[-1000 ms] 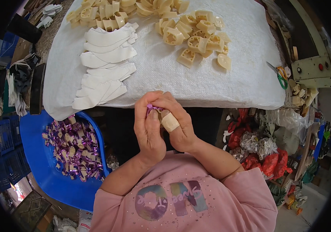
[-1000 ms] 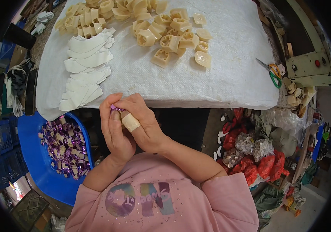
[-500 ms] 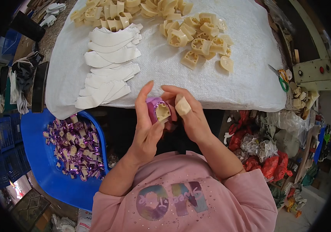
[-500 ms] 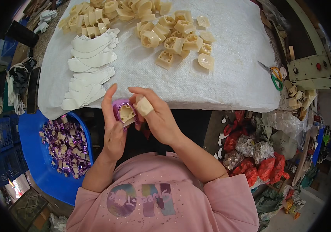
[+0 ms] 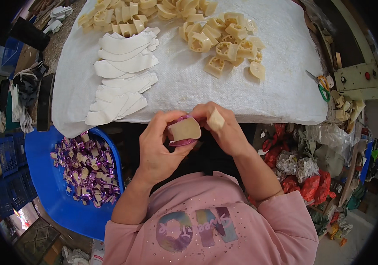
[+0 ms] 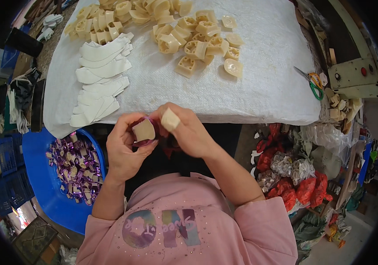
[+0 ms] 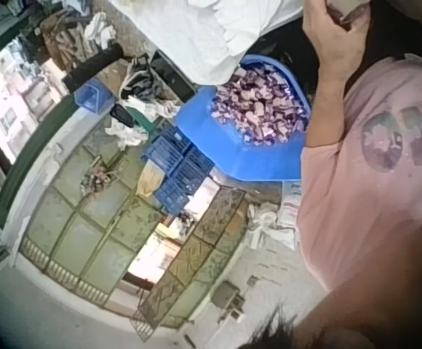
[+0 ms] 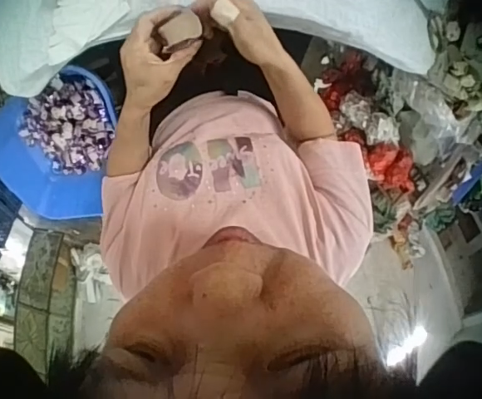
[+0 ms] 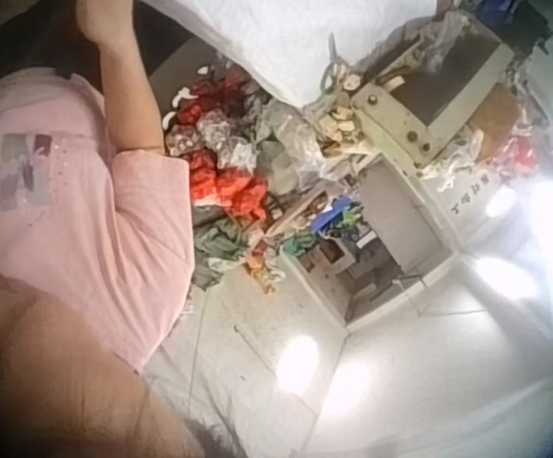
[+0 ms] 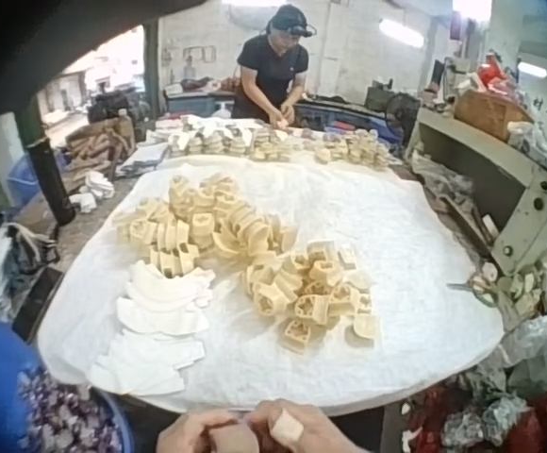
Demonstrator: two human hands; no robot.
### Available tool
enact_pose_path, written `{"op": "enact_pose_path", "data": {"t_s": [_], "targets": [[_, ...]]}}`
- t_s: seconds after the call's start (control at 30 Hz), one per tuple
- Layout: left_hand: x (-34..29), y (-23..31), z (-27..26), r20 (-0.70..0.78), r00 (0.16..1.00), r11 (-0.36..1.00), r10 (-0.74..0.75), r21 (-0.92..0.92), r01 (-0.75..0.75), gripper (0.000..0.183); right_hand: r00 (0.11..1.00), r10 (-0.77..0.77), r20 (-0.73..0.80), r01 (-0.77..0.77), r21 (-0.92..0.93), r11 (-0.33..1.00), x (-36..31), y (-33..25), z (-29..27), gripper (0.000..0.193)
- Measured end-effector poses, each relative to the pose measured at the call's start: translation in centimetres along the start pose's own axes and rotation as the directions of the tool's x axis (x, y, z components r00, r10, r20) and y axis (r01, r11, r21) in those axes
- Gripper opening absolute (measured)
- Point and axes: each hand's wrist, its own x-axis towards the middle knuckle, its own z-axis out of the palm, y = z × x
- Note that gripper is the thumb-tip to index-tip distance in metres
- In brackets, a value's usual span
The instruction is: Manually assemble and align foam or plastic components for shoe manufacturing.
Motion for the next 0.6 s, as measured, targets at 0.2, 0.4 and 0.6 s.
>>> {"op": "enact_pose_path", "data": {"t_s": [0.2,0.4,0.6], "targets": [[0.3,1.0,-0.1,0.075,0.963,0.874,0.259,0.405,-0.267,0.047,0.949,0.279,0.146,-0.3,0.152,0.942,1.0,-1.0,-1.4,0.019],[0.9,0.8,0.5,0.007,0.954,0.845,0.299,0.463,-0.268,0.048,0.989,-0.14,-0.053,0.09,-0.538,0.838,0.7,-1.6,0.2,0.012],[1.3,0.2,0.9,-0.034,0.902,0.798,0.431,0.481,-0.363,0.043,0.996,0.048,0.078,-0.059,0.144,0.988,0.1,0.2,-1.1,0.017]]}}
